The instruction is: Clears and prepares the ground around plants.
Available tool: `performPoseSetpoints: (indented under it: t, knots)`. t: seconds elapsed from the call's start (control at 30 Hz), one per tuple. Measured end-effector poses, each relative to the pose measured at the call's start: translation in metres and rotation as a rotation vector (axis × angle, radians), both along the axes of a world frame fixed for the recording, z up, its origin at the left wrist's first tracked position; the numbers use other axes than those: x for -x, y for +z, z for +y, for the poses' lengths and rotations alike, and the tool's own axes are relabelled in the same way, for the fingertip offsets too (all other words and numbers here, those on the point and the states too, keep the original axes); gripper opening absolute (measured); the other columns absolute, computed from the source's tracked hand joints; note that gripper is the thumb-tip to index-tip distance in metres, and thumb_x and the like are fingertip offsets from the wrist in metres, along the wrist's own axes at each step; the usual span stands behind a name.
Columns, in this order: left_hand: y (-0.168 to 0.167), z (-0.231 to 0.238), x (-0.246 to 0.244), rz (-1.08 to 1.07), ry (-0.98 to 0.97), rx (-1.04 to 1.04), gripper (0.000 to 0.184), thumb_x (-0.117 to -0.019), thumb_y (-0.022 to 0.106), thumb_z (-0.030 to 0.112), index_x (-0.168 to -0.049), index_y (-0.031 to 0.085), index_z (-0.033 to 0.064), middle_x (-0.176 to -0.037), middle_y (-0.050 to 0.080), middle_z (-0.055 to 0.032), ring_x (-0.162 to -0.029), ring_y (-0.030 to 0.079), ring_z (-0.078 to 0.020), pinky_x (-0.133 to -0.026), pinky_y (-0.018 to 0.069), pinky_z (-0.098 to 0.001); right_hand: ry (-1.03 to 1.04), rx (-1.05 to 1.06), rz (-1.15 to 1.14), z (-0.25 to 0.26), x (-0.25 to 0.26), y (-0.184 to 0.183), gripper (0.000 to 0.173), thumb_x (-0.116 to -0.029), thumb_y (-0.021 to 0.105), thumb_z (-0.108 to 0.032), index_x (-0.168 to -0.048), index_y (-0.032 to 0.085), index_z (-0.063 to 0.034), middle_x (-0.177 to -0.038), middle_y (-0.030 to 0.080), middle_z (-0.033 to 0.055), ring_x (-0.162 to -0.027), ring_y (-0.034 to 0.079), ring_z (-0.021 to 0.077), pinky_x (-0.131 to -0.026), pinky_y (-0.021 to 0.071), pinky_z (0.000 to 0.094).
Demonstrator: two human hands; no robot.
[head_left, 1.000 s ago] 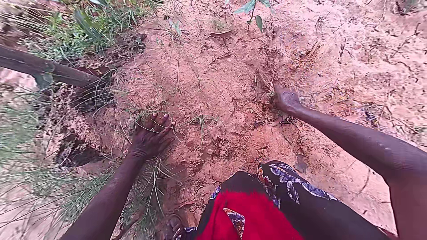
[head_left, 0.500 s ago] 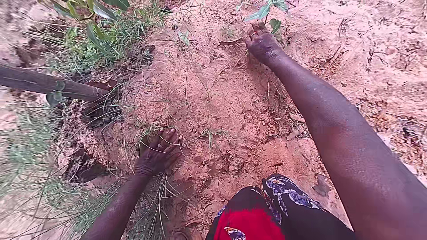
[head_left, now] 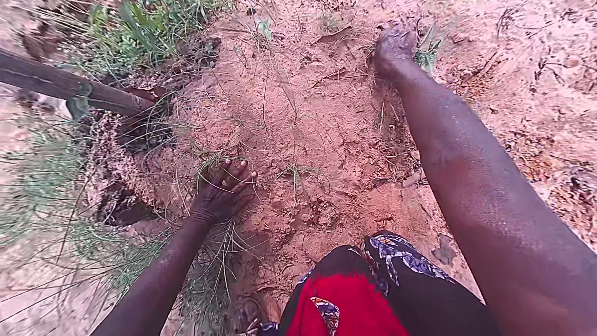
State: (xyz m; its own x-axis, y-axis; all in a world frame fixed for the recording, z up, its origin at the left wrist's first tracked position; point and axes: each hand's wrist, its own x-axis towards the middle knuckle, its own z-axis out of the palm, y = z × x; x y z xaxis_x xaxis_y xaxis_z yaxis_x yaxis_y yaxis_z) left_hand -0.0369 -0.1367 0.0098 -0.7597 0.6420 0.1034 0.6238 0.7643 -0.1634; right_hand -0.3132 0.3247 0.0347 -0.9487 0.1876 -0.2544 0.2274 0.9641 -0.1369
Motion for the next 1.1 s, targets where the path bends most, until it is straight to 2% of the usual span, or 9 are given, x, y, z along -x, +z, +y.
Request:
performPoseSetpoints:
  t: [0.2,0.37,0.6,0.7,0.77,0.87,0.97,1.03,1.1]
  knots:
    - [0.005,0.005,0.003,-0.007,-0.031,0.012,0.058,-0.1052,0.034,0.058,-0.154,0.05,0.0306,-0.164,0.042,-0.0004,-0.158,0.019,-0.0318,-0.121,0.0067,-0.0648,0.011,0.015,0.006,0.016,-0.003,-0.013,0.068,-0.0884,0.072,-0.012,-0.141,0.042,0.019,-0.149,0.043,0.04,-0.142,0.041,0.0544,-0.114,0.0324,0.0686]
    - [0.008,0.004,0.002,-0.043,-0.053,-0.04,0.059,-0.1048,0.037,0.056,-0.151,0.054,0.0234,-0.162,0.044,-0.0072,-0.156,0.023,-0.0377,-0.119,0.0072,-0.0677,-0.026,0.091,0.024,0.016,-0.032,-0.009,0.056,-0.0993,0.054,-0.008,-0.147,0.039,0.0171,-0.154,0.037,0.04,-0.147,0.034,0.0537,-0.118,0.0298,0.0657]
    - [0.011,0.007,0.002,-0.101,0.011,0.011,0.062,-0.104,0.032,0.062,-0.153,0.052,0.0284,-0.164,0.04,-0.008,-0.156,0.024,-0.0392,-0.12,0.0092,-0.0696,0.122,-0.022,-0.2,0.072,-0.152,-0.018,0.044,-0.0957,0.066,-0.012,-0.124,0.053,0.0182,-0.128,0.053,0.0457,-0.124,0.051,0.0638,-0.093,0.0411,0.0783]
    - [0.02,0.014,0.003,-0.17,0.035,0.009,0.063,-0.1047,0.034,0.058,-0.153,0.051,0.0222,-0.166,0.037,-0.0113,-0.156,0.021,-0.0419,-0.118,0.0081,-0.0731,0.075,0.016,-0.254,0.111,-0.188,0.004,0.04,-0.0995,0.063,-0.009,-0.128,0.053,0.0169,-0.13,0.052,0.0469,-0.126,0.048,0.0653,-0.094,0.037,0.0813]
    - [0.018,0.019,0.001,-0.203,0.085,-0.02,0.063,-0.1059,0.033,0.058,-0.152,0.052,0.0201,-0.167,0.035,-0.0101,-0.157,0.019,-0.0415,-0.118,0.0077,-0.0735,0.069,0.021,-0.254,0.13,-0.21,0.019,0.032,-0.1031,0.06,-0.013,-0.112,0.06,0.0181,-0.117,0.058,0.0465,-0.116,0.054,0.0658,-0.088,0.0398,0.0811]
    - [0.024,0.044,-0.019,-0.14,0.17,-0.118,0.054,-0.107,0.042,0.046,-0.147,0.057,0.0129,-0.16,0.043,-0.0176,-0.15,0.033,-0.0466,-0.117,0.0176,-0.0724,-0.033,0.102,-0.3,0.136,-0.244,0.035,0.045,-0.1065,0.059,-0.025,-0.101,0.059,0.0204,-0.106,0.06,0.0441,-0.105,0.059,0.0607,-0.085,0.0423,0.0756]
    - [0.027,0.095,-0.052,0.001,0.129,-0.338,0.028,-0.1036,0.056,0.027,-0.117,0.074,0.0108,-0.122,0.071,-0.0183,-0.118,0.063,-0.0432,-0.107,0.0374,-0.0646,-0.182,0.305,-0.308,0.12,-0.277,0.035,0.052,-0.1039,0.062,-0.036,-0.103,0.059,0.0162,-0.101,0.061,0.0352,-0.094,0.061,0.0474,-0.083,0.0459,0.0687]
    - [0.033,0.141,-0.083,-0.217,0.127,-0.543,0.029,-0.1031,0.056,0.024,-0.103,0.077,0.0035,-0.1,0.076,-0.0181,-0.1,0.071,-0.0375,-0.096,0.0505,-0.0548,-0.229,0.465,-0.366,0.081,-0.298,0.047,0.044,-0.1025,0.066,-0.03,-0.114,0.058,0.0123,-0.104,0.061,0.0277,-0.093,0.06,0.0366,-0.083,0.0481,0.0591]
    - [0.055,0.19,-0.111,-0.709,0.291,-0.736,0.044,-0.1081,0.05,0.032,-0.129,0.067,-0.0029,-0.12,0.072,-0.022,-0.113,0.068,-0.0354,-0.102,0.0503,-0.0532,-0.219,0.628,-0.393,0.035,-0.314,0.059,0.041,-0.0983,0.071,-0.022,-0.122,0.056,0.0079,-0.106,0.062,0.0231,-0.092,0.061,0.0306,-0.083,0.051,0.0533]
